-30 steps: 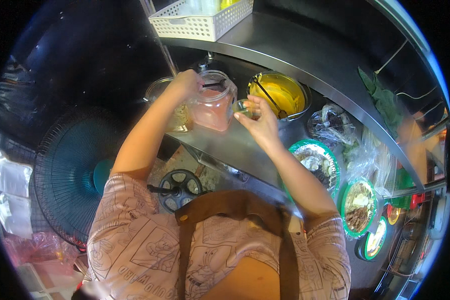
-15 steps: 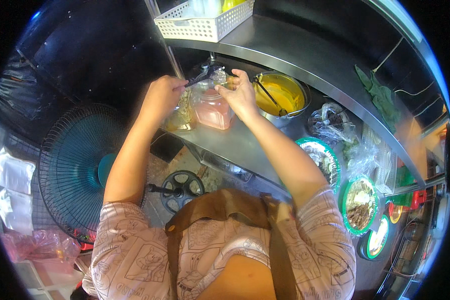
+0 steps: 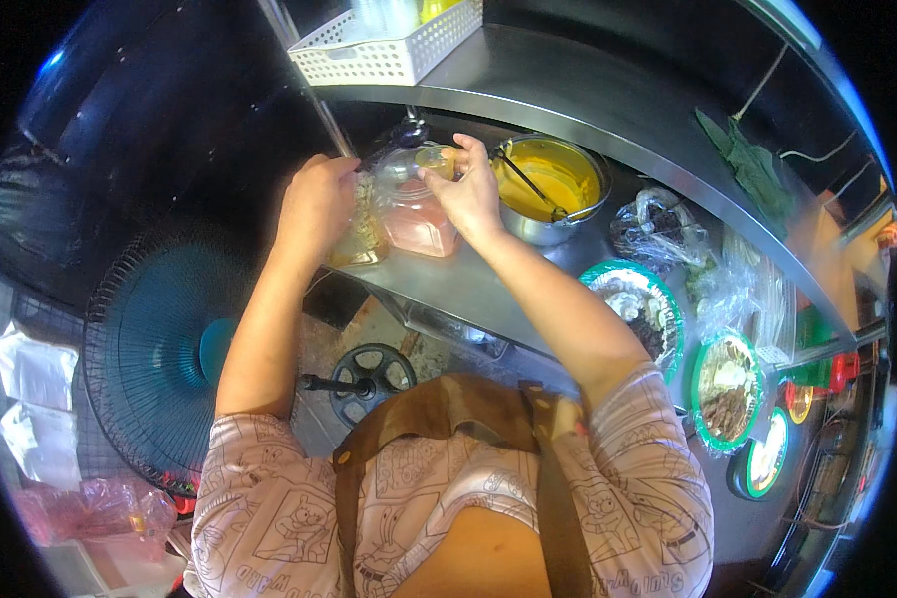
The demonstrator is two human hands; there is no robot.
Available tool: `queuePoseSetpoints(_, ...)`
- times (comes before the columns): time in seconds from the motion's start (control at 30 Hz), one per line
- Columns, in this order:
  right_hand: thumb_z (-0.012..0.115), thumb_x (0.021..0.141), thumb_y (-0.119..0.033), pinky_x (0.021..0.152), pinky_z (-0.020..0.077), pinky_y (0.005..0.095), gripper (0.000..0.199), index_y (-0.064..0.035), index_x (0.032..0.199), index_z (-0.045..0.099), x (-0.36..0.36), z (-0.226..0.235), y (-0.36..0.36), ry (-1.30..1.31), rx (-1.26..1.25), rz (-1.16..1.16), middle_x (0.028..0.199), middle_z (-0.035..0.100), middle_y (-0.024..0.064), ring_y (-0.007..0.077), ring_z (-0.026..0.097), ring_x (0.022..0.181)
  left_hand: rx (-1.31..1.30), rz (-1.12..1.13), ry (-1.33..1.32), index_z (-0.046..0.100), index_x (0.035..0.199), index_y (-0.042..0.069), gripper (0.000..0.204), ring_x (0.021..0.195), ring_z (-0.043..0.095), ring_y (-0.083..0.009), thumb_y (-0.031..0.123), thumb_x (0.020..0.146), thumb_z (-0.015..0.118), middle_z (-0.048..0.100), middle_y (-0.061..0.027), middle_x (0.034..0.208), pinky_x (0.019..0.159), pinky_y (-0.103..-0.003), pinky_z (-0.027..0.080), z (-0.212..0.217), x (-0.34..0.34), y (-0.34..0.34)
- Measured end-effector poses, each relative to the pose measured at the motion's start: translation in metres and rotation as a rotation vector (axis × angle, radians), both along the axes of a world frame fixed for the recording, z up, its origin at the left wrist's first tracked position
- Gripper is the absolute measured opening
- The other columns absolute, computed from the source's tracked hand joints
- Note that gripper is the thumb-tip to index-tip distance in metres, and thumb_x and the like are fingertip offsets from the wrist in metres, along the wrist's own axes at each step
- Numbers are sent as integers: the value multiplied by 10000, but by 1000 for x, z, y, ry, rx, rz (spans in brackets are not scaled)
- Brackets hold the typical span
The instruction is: The person scoops rice from a large pan into disposable bowls, adds sliced cucumbers, cuts meat with scissors, and tops the bowls with seaweed and sauces. The person handles multiple bowls in sequence, arranging toppings and condiments before finishing the assembly.
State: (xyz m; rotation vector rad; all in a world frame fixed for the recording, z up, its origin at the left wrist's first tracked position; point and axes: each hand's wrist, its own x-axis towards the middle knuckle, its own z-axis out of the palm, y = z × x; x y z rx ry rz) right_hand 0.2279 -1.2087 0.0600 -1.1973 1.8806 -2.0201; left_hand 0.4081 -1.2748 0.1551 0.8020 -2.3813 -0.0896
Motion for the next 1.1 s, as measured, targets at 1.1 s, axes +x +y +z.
queuePoseSetpoints(1.1, 614, 825, -20, 836, 477, 378, 339, 8, 1152, 531, -47, -97, 430, -4, 82, -746, 1008, 615, 156, 284, 601, 928, 314, -814, -356, 588, 1241, 43, 665, 918, 653, -319, 270, 661, 821, 633, -205, 1069, 866, -374, 502, -167, -309, 232)
